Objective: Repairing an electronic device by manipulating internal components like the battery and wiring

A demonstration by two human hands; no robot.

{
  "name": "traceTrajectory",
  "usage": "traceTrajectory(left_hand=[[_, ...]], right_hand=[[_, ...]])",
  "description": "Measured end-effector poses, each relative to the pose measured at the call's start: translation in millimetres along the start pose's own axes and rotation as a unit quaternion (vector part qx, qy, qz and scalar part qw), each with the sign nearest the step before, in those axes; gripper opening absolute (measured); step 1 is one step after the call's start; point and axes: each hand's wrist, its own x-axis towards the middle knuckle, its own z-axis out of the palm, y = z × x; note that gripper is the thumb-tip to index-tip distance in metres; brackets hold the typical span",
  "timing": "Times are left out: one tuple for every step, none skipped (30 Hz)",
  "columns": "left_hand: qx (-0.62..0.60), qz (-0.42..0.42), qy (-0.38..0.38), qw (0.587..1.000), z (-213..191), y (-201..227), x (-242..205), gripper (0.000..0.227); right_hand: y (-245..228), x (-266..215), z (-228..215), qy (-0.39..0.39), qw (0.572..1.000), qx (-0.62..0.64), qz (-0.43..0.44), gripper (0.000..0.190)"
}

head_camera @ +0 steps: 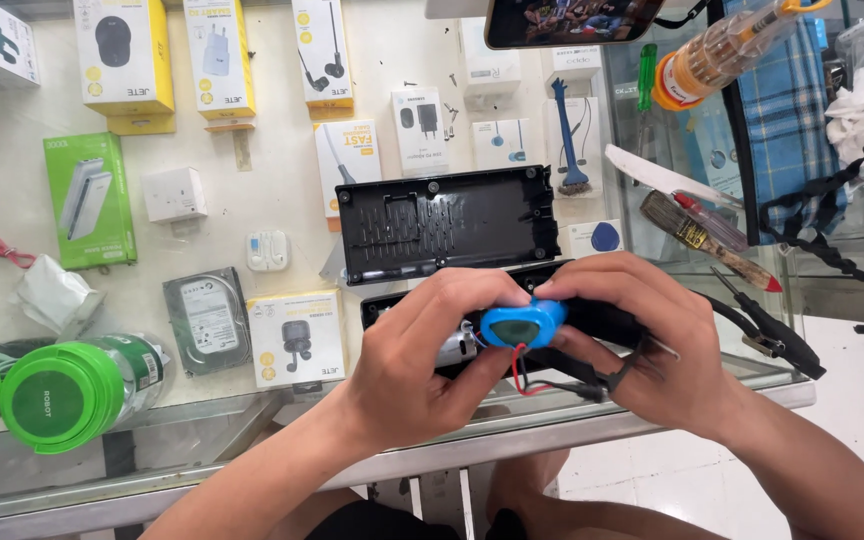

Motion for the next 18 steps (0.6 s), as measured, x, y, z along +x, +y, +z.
traceTrajectory(left_hand=[[-0.001,0.000,-0.001,1.000,-0.2,0.2,-1.3,0.018],[-0.002,-0.036,0.006,0.999,-0.1,0.5,-2.7,0.019],[-0.004,-0.073,0.013,0.997,0.0,0.7,-4.1,0.021],[-0.004,-0.074,0.012,0.997,0.7,1.3,-3.1,0.021],[-0.011,-0.118,0.027,0.993,1.5,1.6,-2.0,0.023],[-0.018,-0.162,0.041,0.986,2.2,2.0,-1.1,0.027],[-0.018,-0.163,0.039,0.986,2.7,0.9,-1.2,0.027],[-0.044,-0.180,0.052,0.981,3.3,-0.1,-1.5,0.027],[-0.069,-0.198,0.065,0.976,3.8,-1.2,-1.8,0.028],[-0.070,-0.200,0.064,0.975,4.1,-1.6,-2.8,0.028],[-0.078,-0.191,0.070,0.976,4.1,-2.0,-3.8,0.028],[-0.086,-0.181,0.077,0.977,4.3,-2.7,-4.5,0.028],[-0.087,-0.182,0.076,0.976,4.3,-2.0,-4.0,0.028],[-0.082,-0.178,0.074,0.978,4.1,-1.4,-3.5,0.028],[-0.077,-0.174,0.073,0.979,3.8,-0.7,-3.1,0.027],[-0.077,-0.176,0.072,0.979,4.3,-0.9,-3.2,0.027],[-0.084,-0.164,0.070,0.980,4.8,-0.9,-3.2,0.027],[-0.091,-0.152,0.068,0.982,5.4,-1.1,-3.0,0.028]], right_hand=[[-0.1,0.8,0.0,0.001,1.000,0.000,0.001,0.025],[-0.1,1.4,-0.1,-0.001,1.000,-0.008,0.004,0.025],[-0.1,2.1,-0.2,-0.003,1.000,-0.016,0.007,0.026],[-0.6,3.0,-1.1,-0.004,1.000,-0.015,0.008,0.026],[-0.9,3.9,-2.0,-0.014,0.999,-0.015,0.035,0.028],[-1.3,4.4,-2.7,-0.023,0.998,-0.015,0.063,0.030],[-0.3,5.2,-3.8,-0.023,0.997,-0.014,0.065,0.030],[0.6,5.8,-4.8,-0.032,0.995,-0.023,0.092,0.031],[1.6,6.3,-5.8,-0.040,0.992,-0.031,0.119,0.034],[2.2,5.0,-7.5,-0.041,0.991,-0.030,0.122,0.034],[2.7,3.8,-9.0,-0.041,0.991,-0.035,0.121,0.034],[3.5,3.2,-11.0,-0.043,0.991,-0.041,0.119,0.035],[4.4,1.5,-11.0,-0.043,0.991,-0.040,0.120,0.035],[5.5,0.1,-10.8,-0.035,0.992,-0.046,0.113,0.035],[6.5,-1.4,-10.7,-0.027,0.993,-0.052,0.106,0.035],[6.1,-2.0,-9.5,-0.027,0.993,-0.051,0.107,0.035],[5.6,-2.6,-8.4,-0.015,0.994,-0.070,0.080,0.032],[5.1,-3.4,-7.4,-0.002,0.995,-0.090,0.054,0.031]])
